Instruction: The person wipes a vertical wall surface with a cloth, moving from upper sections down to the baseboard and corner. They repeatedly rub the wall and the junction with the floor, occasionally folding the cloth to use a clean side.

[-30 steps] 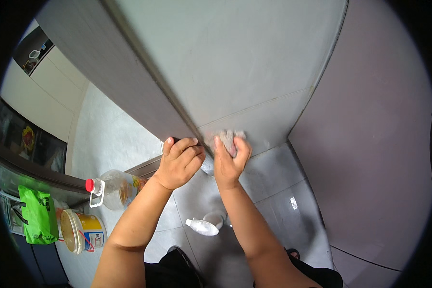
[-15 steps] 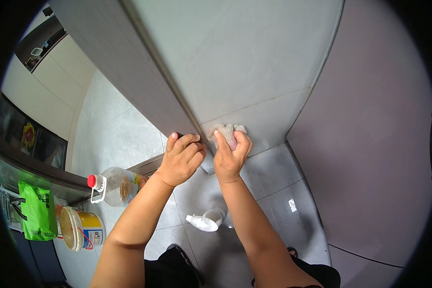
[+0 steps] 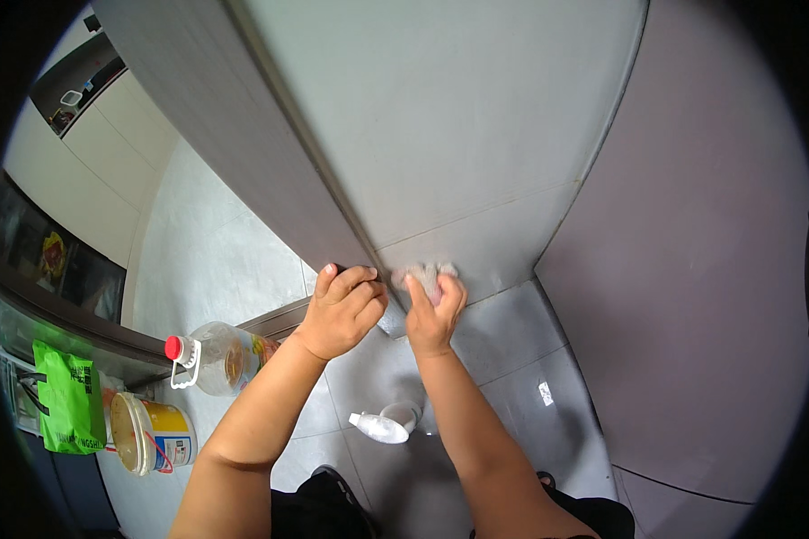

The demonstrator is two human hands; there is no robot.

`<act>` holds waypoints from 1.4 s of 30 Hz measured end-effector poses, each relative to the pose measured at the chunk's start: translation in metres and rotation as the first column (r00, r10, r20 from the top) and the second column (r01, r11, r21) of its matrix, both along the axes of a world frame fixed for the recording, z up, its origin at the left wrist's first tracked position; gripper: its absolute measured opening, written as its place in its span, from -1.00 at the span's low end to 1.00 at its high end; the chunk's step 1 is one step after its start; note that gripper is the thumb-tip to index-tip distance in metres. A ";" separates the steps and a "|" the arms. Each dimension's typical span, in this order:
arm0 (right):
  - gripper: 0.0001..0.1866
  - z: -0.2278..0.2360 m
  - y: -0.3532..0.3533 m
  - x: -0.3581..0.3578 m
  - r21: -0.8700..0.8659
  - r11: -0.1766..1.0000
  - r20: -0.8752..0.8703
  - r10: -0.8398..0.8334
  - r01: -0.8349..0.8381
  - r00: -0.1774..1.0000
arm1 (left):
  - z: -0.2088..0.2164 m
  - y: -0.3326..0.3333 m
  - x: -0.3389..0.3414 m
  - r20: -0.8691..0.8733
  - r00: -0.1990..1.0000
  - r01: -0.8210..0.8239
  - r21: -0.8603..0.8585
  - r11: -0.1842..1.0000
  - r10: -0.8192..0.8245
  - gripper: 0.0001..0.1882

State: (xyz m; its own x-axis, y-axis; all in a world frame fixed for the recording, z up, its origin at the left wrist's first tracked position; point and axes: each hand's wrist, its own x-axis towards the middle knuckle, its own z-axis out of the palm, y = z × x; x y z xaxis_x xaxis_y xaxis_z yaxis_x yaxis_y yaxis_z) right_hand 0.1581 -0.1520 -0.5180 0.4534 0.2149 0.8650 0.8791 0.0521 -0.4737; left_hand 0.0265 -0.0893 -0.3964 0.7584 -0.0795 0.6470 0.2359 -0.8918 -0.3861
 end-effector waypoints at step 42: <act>-0.63 -0.080 -0.044 0.001 -0.281 0.960 -0.327 -0.092 -0.004 0.940 | -0.003 0.004 -0.010 0.019 1.000 -0.017 0.045 0.999 0.016 -0.89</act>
